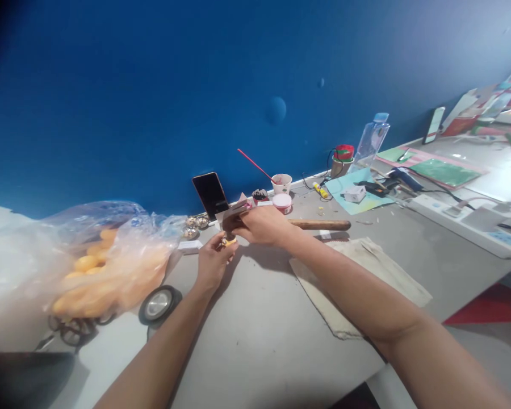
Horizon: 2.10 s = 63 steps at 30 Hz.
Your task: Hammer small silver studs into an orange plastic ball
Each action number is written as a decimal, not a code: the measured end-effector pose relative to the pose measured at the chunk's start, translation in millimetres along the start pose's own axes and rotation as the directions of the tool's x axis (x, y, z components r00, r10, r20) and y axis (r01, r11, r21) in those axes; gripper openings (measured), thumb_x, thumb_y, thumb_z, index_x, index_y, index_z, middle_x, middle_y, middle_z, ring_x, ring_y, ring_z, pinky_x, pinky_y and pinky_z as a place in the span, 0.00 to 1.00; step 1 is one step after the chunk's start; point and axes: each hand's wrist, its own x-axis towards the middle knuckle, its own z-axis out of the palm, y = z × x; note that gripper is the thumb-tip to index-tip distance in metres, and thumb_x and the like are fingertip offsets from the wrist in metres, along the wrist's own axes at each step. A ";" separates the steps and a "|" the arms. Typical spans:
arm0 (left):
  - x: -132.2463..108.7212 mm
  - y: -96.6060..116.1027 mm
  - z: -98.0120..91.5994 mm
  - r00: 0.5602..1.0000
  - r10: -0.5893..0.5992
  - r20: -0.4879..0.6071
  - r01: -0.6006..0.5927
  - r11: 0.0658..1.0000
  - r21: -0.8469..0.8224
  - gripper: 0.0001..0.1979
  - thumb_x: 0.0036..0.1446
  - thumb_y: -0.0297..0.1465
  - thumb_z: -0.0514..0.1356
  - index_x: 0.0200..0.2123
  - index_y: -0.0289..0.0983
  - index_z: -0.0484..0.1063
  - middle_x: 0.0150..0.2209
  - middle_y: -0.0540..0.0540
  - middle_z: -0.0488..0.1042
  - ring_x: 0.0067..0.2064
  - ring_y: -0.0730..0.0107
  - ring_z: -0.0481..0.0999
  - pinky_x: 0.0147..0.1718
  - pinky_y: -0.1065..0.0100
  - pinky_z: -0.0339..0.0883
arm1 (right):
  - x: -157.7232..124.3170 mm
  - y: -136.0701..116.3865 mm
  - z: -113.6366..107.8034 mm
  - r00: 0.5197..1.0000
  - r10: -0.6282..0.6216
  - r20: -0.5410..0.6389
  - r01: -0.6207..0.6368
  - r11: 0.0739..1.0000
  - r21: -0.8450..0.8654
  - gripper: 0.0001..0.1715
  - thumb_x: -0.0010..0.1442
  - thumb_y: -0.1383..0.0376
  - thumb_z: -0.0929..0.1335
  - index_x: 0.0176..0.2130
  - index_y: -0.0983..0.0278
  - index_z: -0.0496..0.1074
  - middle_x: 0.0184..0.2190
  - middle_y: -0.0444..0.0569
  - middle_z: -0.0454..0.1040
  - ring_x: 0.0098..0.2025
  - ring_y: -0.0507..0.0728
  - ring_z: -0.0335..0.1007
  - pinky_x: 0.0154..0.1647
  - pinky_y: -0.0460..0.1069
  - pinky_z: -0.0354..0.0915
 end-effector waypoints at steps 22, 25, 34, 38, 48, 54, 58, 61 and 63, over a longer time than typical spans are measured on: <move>-1.4 2.1 0.0 0.999 -0.036 0.039 0.034 0.998 0.062 0.22 0.42 0.33 0.72 0.43 0.33 0.80 0.25 0.54 0.73 0.24 0.76 0.65 0.24 0.73 0.61 | -2.9 4.7 3.7 0.966 -0.159 -0.202 0.122 0.976 -0.181 0.22 0.69 0.53 0.67 0.53 0.62 0.81 0.43 0.56 0.84 0.38 0.61 0.78 0.34 0.51 0.60; -1.5 3.2 -0.1 0.998 -0.024 0.053 0.020 0.997 0.073 0.18 0.42 0.34 0.72 0.38 0.33 0.80 0.24 0.54 0.72 0.24 0.76 0.65 0.24 0.73 0.61 | -2.7 5.3 4.5 0.973 -0.162 -0.161 0.131 0.973 -0.191 0.23 0.69 0.52 0.68 0.52 0.64 0.81 0.42 0.57 0.84 0.36 0.61 0.78 0.34 0.51 0.60; -2.5 2.4 -0.3 0.998 -0.052 0.032 0.052 0.999 -0.005 0.25 0.43 0.32 0.71 0.47 0.33 0.78 0.27 0.53 0.74 0.24 0.77 0.67 0.26 0.72 0.64 | -0.1 9.8 -3.6 0.964 -0.051 -0.261 0.033 0.997 -0.071 0.22 0.68 0.52 0.68 0.51 0.63 0.81 0.43 0.55 0.83 0.41 0.61 0.78 0.39 0.51 0.65; -1.0 1.0 -1.4 0.995 -0.070 0.066 0.079 0.984 -0.157 0.24 0.44 0.34 0.71 0.47 0.34 0.78 0.29 0.51 0.75 0.25 0.76 0.70 0.26 0.72 0.64 | 2.8 15.3 -0.9 0.973 0.031 -0.227 -0.055 0.994 -0.099 0.22 0.68 0.51 0.67 0.49 0.63 0.82 0.40 0.54 0.84 0.38 0.62 0.78 0.37 0.51 0.64; 3.1 3.3 -2.3 0.985 -0.166 0.046 0.172 0.937 -0.304 0.23 0.40 0.35 0.71 0.43 0.33 0.79 0.33 0.47 0.77 0.26 0.74 0.73 0.26 0.70 0.65 | 1.5 13.2 1.9 0.972 -0.028 -0.231 0.018 0.999 -0.045 0.19 0.67 0.54 0.69 0.50 0.61 0.82 0.43 0.53 0.84 0.42 0.62 0.77 0.41 0.51 0.65; 2.1 -2.8 0.8 0.999 -0.030 0.033 0.035 0.985 -0.171 0.23 0.42 0.32 0.73 0.44 0.37 0.77 0.29 0.54 0.72 0.25 0.78 0.66 0.25 0.73 0.61 | -1.3 4.4 -0.6 0.979 -0.026 -0.201 0.018 0.999 -0.045 0.19 0.67 0.54 0.69 0.49 0.61 0.83 0.41 0.53 0.84 0.40 0.61 0.78 0.39 0.51 0.64; 3.1 -5.3 -1.0 0.998 -0.019 0.063 0.026 0.991 -0.129 0.17 0.45 0.34 0.73 0.39 0.36 0.78 0.26 0.55 0.68 0.24 0.79 0.62 0.23 0.73 0.57 | -3.4 0.4 4.6 0.987 -0.089 -0.136 0.079 0.994 -0.077 0.18 0.66 0.54 0.70 0.47 0.62 0.83 0.39 0.54 0.84 0.36 0.60 0.77 0.35 0.51 0.63; 4.4 -6.7 -2.6 0.997 -0.027 0.078 0.038 0.989 -0.142 0.16 0.45 0.34 0.73 0.38 0.35 0.78 0.26 0.55 0.68 0.24 0.79 0.62 0.23 0.74 0.56 | -4.0 2.8 6.2 0.968 -0.134 -0.213 0.108 0.986 -0.129 0.21 0.66 0.53 0.69 0.49 0.63 0.83 0.40 0.56 0.84 0.36 0.60 0.77 0.35 0.51 0.62; 4.5 -6.9 -2.7 0.996 -0.035 0.078 0.044 0.991 -0.124 0.17 0.45 0.35 0.73 0.38 0.35 0.79 0.26 0.55 0.68 0.24 0.79 0.62 0.22 0.74 0.56 | -4.1 4.7 4.8 0.949 -0.170 -0.267 0.138 0.981 -0.134 0.22 0.67 0.53 0.68 0.52 0.61 0.82 0.44 0.55 0.84 0.38 0.60 0.77 0.35 0.51 0.62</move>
